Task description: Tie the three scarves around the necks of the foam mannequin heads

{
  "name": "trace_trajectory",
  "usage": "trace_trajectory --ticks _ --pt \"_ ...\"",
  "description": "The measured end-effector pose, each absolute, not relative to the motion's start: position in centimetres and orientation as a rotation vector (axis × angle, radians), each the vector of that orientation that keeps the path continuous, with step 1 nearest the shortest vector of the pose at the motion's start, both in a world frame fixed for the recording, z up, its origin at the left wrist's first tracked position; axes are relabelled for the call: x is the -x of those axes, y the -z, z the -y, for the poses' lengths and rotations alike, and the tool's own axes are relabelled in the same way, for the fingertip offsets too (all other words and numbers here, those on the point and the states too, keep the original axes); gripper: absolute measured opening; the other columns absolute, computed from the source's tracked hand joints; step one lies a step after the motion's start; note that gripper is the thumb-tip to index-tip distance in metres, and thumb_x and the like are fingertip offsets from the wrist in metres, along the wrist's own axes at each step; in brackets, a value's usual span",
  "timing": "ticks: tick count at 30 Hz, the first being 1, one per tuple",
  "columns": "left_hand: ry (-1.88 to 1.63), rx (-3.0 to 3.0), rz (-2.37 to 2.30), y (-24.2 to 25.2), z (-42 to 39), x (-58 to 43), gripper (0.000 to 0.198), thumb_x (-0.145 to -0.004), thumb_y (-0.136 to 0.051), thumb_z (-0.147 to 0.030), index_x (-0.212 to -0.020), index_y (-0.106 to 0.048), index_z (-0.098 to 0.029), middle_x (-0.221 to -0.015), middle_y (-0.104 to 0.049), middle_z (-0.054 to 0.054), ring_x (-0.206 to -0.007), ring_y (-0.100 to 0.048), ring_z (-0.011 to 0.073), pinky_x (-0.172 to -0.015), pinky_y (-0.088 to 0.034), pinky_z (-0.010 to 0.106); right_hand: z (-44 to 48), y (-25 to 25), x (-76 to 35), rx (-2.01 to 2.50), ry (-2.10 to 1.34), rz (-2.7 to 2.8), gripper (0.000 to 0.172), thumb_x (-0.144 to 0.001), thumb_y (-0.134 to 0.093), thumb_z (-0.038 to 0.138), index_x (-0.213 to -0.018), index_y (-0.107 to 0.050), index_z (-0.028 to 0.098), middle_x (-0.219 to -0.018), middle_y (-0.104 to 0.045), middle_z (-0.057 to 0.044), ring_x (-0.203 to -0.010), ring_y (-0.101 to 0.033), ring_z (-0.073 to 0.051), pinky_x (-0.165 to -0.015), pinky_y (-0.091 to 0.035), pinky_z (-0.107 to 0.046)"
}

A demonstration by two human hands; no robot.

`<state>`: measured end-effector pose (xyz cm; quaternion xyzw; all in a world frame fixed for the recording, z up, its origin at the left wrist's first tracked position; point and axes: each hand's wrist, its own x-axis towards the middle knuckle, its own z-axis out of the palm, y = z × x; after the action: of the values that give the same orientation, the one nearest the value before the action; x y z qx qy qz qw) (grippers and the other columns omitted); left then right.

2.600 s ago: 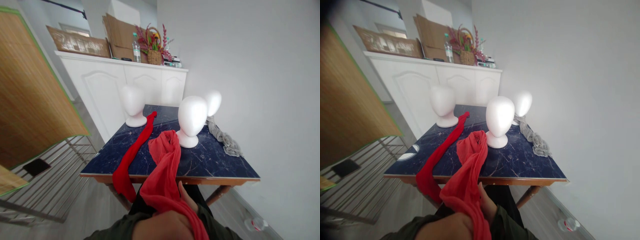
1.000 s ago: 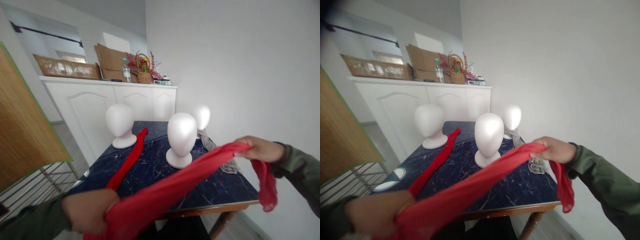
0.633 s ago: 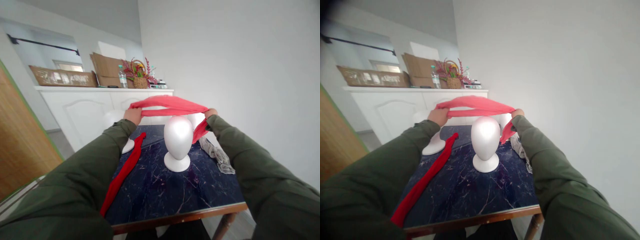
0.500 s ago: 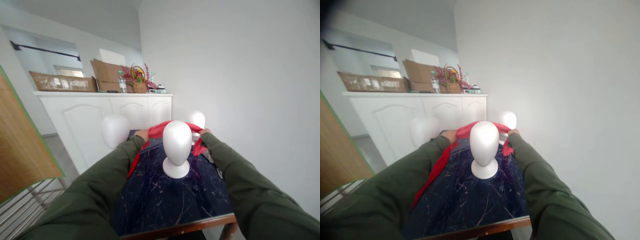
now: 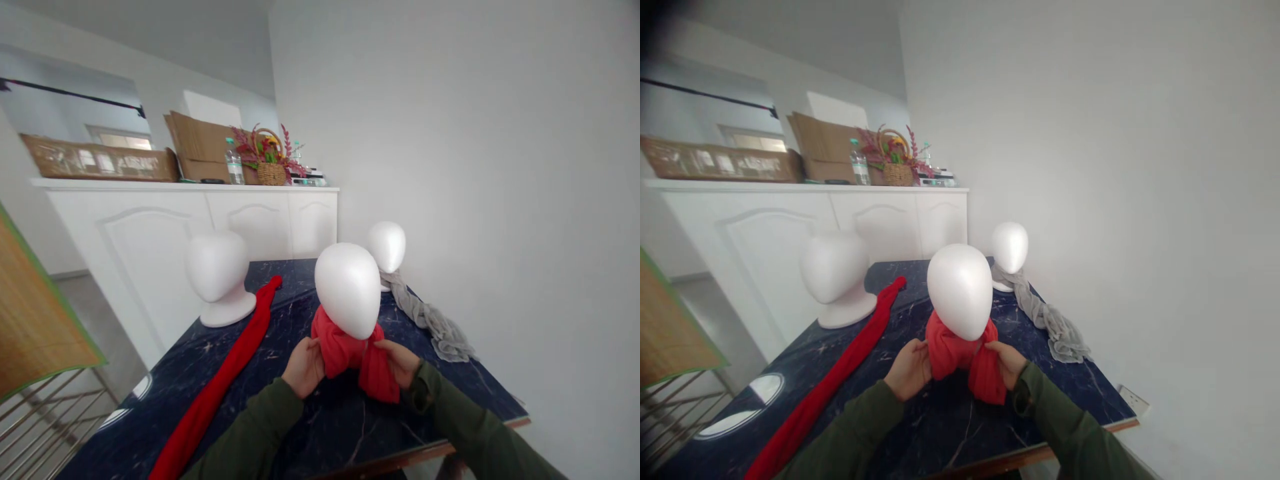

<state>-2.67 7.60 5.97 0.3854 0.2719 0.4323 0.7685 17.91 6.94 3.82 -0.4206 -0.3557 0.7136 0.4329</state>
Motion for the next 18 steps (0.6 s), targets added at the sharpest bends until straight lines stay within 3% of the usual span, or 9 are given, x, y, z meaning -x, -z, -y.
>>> trace_trajectory --ticks 5,11,18 --pt "-1.092 -0.913 -0.694 -4.0 -8.0 0.2 0.044 -0.067 -0.061 -0.019 -0.111 -0.056 -0.016 -0.102 -0.066 0.011 -0.098 -0.06 0.027 -0.087 -0.048 0.04 -7.3 -1.2 -13.7 1.012 -1.301 0.909 0.026 -0.066 -0.056 0.025 -0.092 -0.058 0.019 -0.097 -0.065 -0.005 -0.093 -0.059 -0.022 -0.089 -0.042 -0.036" --pt "-1.014 -1.239 -0.806 -3.3 -9.7 0.6 0.038 -0.064 -0.068 -0.028 -0.097 -0.065 -0.01 -0.097 -0.067 0.013 -0.104 -0.055 0.0318 -0.092 -0.044 0.037 -7.6 -0.9 -12.6 0.907 -1.174 1.214 0.034 -0.074 -0.054 0.035 -0.103 -0.058 0.017 -0.115 -0.059 -0.007 -0.109 -0.051 -0.022 -0.097 -0.035 -0.035" --pt "-0.943 -1.323 -0.861 -4.3 -9.7 1.7 0.027 -0.064 -0.065 -0.023 -0.09 -0.066 -0.014 -0.096 -0.068 0.004 -0.11 -0.051 0.0285 -0.095 -0.039 0.031 -8.0 -1.3 -14.0 1.189 -0.8 1.373 0.021 -0.075 -0.047 0.026 -0.084 -0.064 0.017 -0.097 -0.064 -0.007 -0.101 -0.052 -0.024 -0.095 -0.033 -0.037"
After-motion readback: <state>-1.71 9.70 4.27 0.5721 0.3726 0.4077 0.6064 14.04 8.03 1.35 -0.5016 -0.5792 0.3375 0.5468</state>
